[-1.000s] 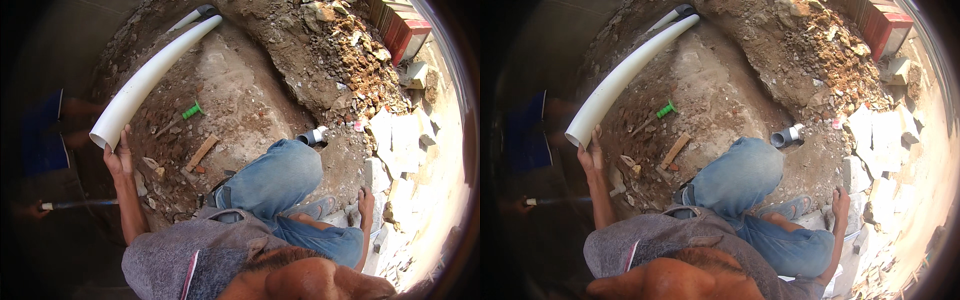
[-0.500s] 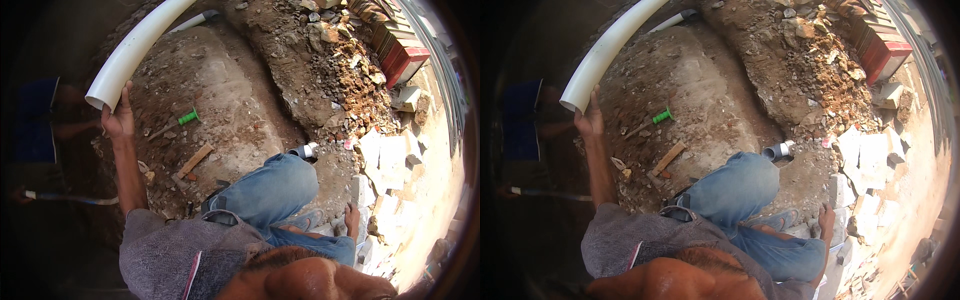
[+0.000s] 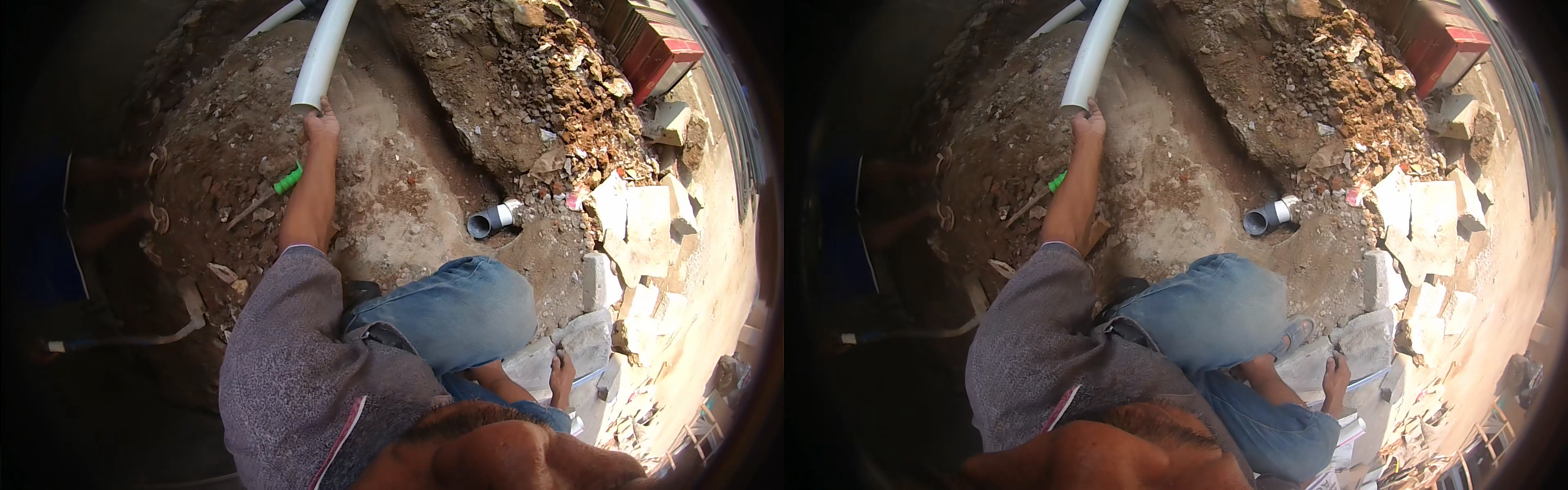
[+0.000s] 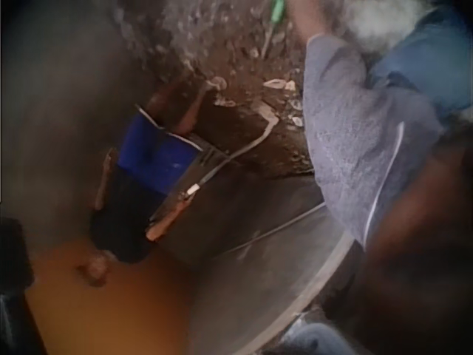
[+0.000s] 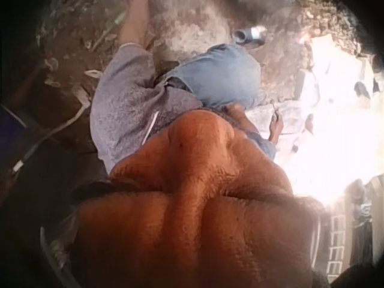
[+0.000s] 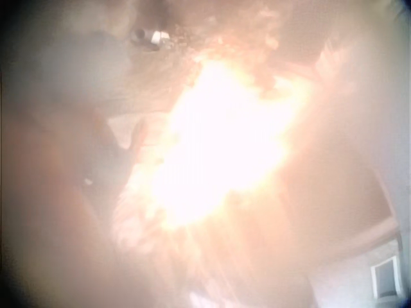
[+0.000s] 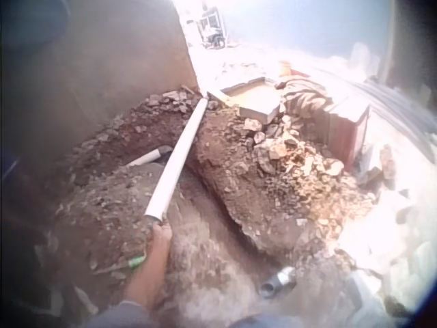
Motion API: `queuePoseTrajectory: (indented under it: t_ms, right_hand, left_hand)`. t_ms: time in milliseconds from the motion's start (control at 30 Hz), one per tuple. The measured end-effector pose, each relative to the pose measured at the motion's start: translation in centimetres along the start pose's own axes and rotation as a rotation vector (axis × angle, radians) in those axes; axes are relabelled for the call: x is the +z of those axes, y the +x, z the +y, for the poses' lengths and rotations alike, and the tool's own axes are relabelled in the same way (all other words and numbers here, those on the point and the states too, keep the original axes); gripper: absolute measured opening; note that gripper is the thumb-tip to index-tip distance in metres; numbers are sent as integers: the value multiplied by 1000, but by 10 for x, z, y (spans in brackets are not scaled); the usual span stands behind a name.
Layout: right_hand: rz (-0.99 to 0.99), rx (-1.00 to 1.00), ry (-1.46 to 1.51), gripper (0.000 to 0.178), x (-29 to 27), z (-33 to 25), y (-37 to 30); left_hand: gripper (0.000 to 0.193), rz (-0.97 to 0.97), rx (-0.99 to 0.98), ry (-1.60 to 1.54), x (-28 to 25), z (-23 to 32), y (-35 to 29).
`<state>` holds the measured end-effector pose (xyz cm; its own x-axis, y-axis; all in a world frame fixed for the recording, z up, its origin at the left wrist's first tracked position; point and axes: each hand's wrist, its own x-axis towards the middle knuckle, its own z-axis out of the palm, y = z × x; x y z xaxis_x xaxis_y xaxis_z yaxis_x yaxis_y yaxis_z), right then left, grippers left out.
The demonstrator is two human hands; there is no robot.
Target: The person joins PVC pipe sections by applying adhesive to an elbow joint and a pipe end, then fits them together and places the assembly into a dirt trench.
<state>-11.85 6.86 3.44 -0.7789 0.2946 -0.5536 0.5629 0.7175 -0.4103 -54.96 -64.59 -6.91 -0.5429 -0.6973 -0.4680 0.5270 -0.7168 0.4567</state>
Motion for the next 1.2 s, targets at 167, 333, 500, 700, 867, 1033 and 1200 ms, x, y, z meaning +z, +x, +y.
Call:
queuePoseTrajectory:
  t_ms: [167,333,500,700,867,1033,1200]
  right_hand:
    - [-20,95,22,28,13,17,-23]
    - [-52,165,94,32,20,30,-21]
    - [-62,302,153,35,10,-21,-24]
    - [-3,443,309,34,33,0,-61]
    - [-34,532,393,34,42,-17,-76]
    - [35,554,520,34,59,-16,-101]
    - [61,600,635,32,92,3,-143]
  left_hand:
    - [34,117,108,108,-24,38,51]
    - [38,75,117,179,-36,73,101]
    - [50,162,-41,265,-78,44,60]
    - [31,-293,-870,1161,-139,-135,-183]
    - [48,-286,-1175,1641,-243,-263,-259]
    - [59,-62,-822,1998,-290,-318,-283]
    - [50,-203,-809,1979,-287,-324,-302]
